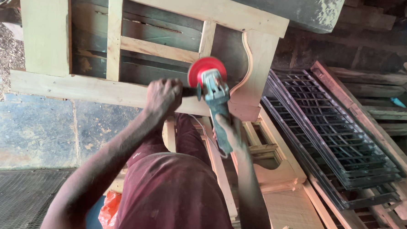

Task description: The person uses an angle grinder with a sanding disc to smooth the surface of a wooden frame. They move the tool along the edges and flat surfaces of the wood, generating sparks and dust as they work.

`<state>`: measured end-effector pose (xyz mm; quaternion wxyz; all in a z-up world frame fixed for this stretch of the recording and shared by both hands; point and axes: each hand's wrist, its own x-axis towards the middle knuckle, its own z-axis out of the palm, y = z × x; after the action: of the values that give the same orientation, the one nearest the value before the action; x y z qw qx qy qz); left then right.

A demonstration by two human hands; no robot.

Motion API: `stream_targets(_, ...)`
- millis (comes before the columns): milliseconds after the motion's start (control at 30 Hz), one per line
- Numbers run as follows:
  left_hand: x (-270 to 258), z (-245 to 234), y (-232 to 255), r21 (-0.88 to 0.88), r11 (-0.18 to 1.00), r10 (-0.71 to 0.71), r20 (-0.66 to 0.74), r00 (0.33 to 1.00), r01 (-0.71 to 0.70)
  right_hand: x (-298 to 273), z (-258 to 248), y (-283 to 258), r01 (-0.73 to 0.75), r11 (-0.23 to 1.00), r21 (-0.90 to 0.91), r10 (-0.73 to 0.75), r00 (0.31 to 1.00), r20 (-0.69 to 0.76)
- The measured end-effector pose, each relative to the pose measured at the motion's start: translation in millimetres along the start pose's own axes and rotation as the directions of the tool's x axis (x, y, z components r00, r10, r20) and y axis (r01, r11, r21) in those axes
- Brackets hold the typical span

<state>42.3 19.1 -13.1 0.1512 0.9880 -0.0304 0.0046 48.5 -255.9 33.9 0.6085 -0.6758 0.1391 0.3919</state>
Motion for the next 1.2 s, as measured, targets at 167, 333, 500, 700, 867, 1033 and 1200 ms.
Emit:
stream_targets(167,28,6,-12,-0.005,1.000,-0.019,-0.006,1.000,0.019,8,5,-21,-0.052,0.998,0.023,0.052,0.999,-0.011)
stream_targets(333,18,1,1,-0.140,0.990,-0.012,0.065,0.998,0.021,-9,8,-21,-0.119,0.992,0.052,0.122,0.991,-0.050)
stream_targets(500,19,-5,-1,-0.147,0.987,-0.045,0.081,0.996,0.057,-11,10,-25,-0.059,0.998,-0.032,0.056,0.995,-0.077)
stream_targets(700,28,2,-19,-0.140,0.990,-0.016,-0.013,1.000,0.014,-2,20,-38,-0.087,0.996,-0.036,0.084,0.993,-0.079)
stream_targets(867,35,14,-14,-0.096,0.995,-0.004,-0.134,0.991,-0.009,-5,20,-51,-0.072,0.992,-0.102,0.063,0.994,-0.086)
stream_targets(1033,20,21,-8,-0.190,0.982,-0.040,-0.177,0.983,0.006,-27,25,-61,-0.054,0.980,-0.191,0.036,0.994,-0.098)
stream_targets(1200,18,19,-17,-0.186,0.981,-0.059,-0.065,0.996,0.046,-25,36,-65,-0.086,0.980,-0.182,0.063,0.990,-0.128)
